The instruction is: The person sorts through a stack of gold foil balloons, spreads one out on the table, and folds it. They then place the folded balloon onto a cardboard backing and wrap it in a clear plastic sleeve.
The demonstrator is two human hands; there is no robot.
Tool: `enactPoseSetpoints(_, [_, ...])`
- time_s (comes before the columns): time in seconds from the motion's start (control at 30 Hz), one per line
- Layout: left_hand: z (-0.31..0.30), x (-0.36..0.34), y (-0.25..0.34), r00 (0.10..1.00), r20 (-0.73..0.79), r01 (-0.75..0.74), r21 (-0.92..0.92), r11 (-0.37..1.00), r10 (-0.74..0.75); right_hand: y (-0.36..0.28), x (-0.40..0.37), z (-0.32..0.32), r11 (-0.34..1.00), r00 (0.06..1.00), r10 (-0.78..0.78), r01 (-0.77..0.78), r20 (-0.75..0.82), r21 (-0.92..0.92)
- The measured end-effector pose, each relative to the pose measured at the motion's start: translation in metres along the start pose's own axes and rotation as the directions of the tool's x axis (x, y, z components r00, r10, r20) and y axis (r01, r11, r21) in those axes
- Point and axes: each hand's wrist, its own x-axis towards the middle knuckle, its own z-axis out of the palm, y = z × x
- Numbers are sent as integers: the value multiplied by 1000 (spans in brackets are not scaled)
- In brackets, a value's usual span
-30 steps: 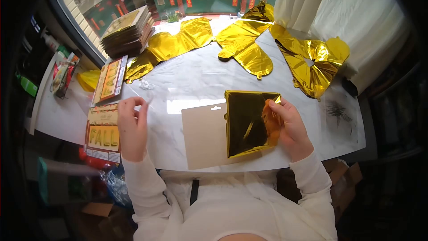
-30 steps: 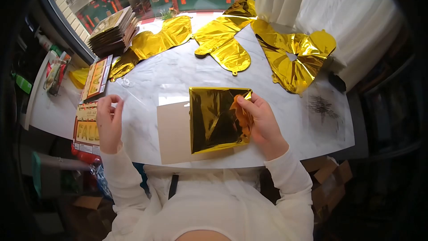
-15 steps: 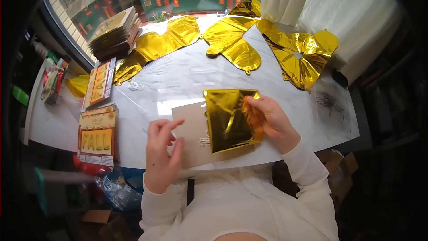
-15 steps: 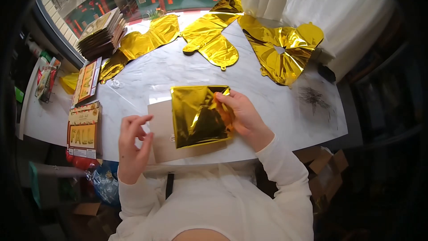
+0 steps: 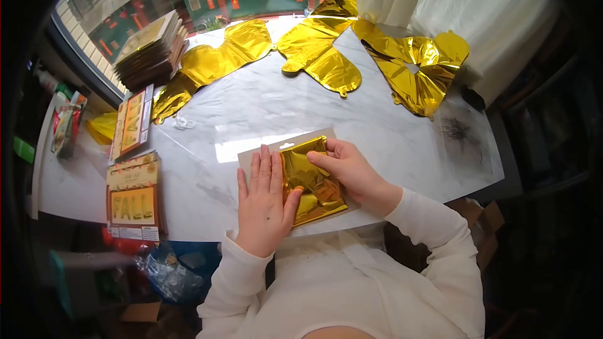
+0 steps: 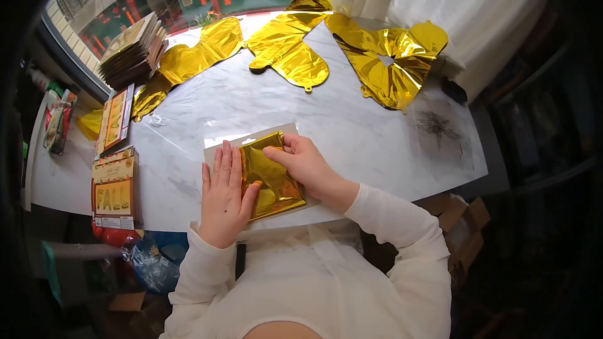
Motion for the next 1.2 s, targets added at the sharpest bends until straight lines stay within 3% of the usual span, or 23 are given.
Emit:
enactPoseSetpoints(0.07, [2,1,0,1000,-11,17,17,1000,-17,-4,-2,-6,1000,1000,20,-20,-2,-7])
enactPoseSetpoints(0.13, [4,0,0,1000,-10,17,23,1000,-17,-9,-2,-21,981,998,64,-62,6,-185])
enactPoseSetpoints(0.17, [5,0,-1,1000,-13,17,32,999,-17,-12,-3,-25,981,998,67,-65,6,-185])
enactPoseSetpoints(0.27, [3,2,2,1000,-5,8,74,997,-8,-22,-6,-30,949,1000,7,-12,-17,-314])
enactPoseSetpoints(0.33, [2,3,3,1000,3,8,94,996,-8,-28,-7,-32,796,998,-40,2,-50,-606])
enactPoseSetpoints(0.37, [2,3,3,1000,8,10,115,993,-11,-28,-10,-31,798,998,-38,-2,-54,-602])
enactPoseSetpoints(0.43, [1,5,5,1000,20,9,115,993,-12,-25,-15,-26,304,877,-469,275,108,-912])
enactPoseSetpoints(0.47, [1,6,5,1000,27,12,115,993,-15,-21,-15,-26,308,877,-468,273,105,-911])
enactPoseSetpoints(0.53, [0,7,6,999,36,14,115,993,-18,-12,-12,-26,-97,634,-515,626,577,-774])
enactPoseSetpoints(0.57, [0,7,7,999,42,16,113,993,-21,-7,-13,-25,-90,636,-517,625,573,-775])
enactPoseSetpoints(0.67, [0,7,9,998,58,29,107,994,-36,9,-10,-29,-221,748,-274,562,604,-797])
enactPoseSetpoints(0.9, [-1,4,4,998,54,35,75,997,-39,15,-5,-35,-201,754,-263,568,602,-798])
enactPoseSetpoints(1.0, [-17,6,-3,991,124,64,-45,997,-58,15,-5,-34,-206,759,-258,561,597,-802])
enactPoseSetpoints(1.07, [-41,9,-6,992,34,128,-408,904,-125,15,-4,-33,-203,771,-236,556,592,-806])
enactPoseSetpoints(1.1, [-48,11,-8,991,36,131,-404,905,-127,15,-4,-33,-200,769,-237,559,594,-805])
enactPoseSetpoints(1.17, [-60,14,-12,959,-189,110,-444,889,-213,14,-5,-33,-202,777,-223,554,589,-807])
enactPoseSetpoints(1.2, [-64,14,-13,955,-219,85,-444,892,-200,14,-4,-33,-201,775,-224,557,591,-806])
